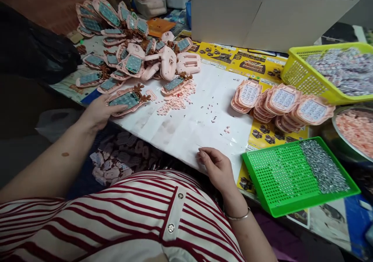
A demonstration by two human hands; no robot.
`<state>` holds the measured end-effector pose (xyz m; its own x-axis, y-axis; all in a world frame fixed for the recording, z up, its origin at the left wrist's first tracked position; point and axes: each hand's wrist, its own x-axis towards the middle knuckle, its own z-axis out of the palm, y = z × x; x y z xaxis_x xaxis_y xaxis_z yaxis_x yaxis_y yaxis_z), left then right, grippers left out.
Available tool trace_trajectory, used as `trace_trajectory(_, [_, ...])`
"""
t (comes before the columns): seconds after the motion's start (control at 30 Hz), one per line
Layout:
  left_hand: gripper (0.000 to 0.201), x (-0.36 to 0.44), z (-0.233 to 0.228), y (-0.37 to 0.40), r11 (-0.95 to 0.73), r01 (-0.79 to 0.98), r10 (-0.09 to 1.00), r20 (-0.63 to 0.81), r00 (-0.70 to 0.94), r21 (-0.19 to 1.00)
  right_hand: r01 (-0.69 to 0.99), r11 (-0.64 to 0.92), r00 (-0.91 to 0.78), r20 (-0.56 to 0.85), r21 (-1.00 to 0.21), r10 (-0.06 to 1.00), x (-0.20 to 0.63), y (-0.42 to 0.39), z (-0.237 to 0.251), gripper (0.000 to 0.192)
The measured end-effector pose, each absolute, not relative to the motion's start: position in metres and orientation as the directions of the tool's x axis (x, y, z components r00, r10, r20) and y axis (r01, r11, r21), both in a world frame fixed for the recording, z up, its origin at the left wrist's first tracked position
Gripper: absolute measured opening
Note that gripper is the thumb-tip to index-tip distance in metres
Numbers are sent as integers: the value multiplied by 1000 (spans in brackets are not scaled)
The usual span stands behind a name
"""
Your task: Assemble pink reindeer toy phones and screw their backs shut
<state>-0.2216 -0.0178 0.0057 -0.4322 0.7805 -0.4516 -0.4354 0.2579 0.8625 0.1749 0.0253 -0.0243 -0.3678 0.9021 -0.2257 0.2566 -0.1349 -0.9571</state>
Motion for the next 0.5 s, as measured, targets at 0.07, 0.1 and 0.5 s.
trace_trajectory(0.07, [36,-199,1,-19,200,-411,812,-385,-439,890,257,-140,-374,-231,-956,898,176,23,-23,38])
trace_trajectory(0.1, [28,-186,-2,-19,173,-456,824,-382,-419,873,256,-147,-378,-239,-955,894,177,22,-22,38])
trace_trajectory(0.5, [38,-78,-22,-6,201,-801,946,-324,9,564,900,362,-283,304,-244,909,175,148,18,30])
